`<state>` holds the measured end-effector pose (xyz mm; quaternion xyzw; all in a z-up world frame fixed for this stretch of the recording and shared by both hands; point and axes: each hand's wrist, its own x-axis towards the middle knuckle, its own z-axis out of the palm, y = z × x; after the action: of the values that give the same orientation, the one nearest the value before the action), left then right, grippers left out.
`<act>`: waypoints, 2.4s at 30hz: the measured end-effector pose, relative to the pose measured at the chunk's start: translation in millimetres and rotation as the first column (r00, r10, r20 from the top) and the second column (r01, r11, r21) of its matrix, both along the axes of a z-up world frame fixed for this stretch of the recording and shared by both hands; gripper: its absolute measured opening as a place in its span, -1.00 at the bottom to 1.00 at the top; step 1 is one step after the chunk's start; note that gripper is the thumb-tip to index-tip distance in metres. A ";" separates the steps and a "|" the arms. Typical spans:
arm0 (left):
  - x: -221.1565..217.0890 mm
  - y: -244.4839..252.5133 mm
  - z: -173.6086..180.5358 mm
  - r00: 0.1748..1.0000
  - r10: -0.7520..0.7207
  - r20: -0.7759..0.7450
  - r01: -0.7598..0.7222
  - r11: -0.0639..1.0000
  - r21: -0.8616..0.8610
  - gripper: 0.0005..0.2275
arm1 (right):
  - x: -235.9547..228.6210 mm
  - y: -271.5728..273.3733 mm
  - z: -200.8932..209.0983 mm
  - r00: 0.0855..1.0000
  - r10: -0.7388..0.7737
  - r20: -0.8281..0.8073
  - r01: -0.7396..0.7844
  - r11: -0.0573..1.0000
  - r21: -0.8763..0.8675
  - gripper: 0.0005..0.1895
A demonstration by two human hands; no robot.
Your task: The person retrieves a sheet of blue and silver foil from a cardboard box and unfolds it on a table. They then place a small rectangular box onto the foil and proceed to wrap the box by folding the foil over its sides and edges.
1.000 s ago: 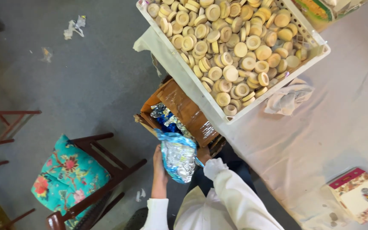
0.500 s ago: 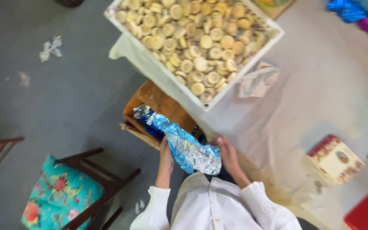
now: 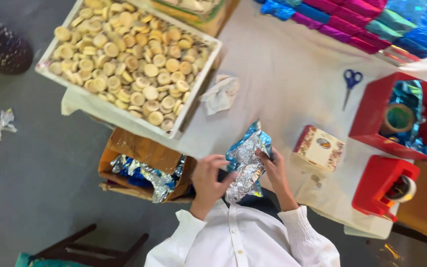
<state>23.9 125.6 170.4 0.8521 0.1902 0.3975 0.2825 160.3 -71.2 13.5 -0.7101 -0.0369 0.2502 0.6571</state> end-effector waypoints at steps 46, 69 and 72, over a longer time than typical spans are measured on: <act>141.5 -27.6 -85.5 0.907 -0.405 0.118 0.185 0.131 -0.974 -0.78 | 71.3 -117.3 -50.2 0.874 -0.399 -0.278 0.450 0.879 0.154 -0.65; 171.8 -5.1 -11.6 0.800 -0.591 0.101 0.470 0.514 -0.717 -0.50 | 91.8 -22.5 106.2 0.974 -0.037 0.222 0.121 0.918 -0.379 -0.72; 174.7 -6.4 -19.2 0.715 -0.697 -0.048 0.455 0.517 -0.725 -0.27 | 94.9 -26.2 94.8 0.972 -0.083 0.219 0.148 0.943 -0.300 -0.70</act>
<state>198.6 119.2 151.3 0.7585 0.0651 0.0320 0.6476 255.1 -97.4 108.3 -0.8283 -0.0218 0.1399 0.5422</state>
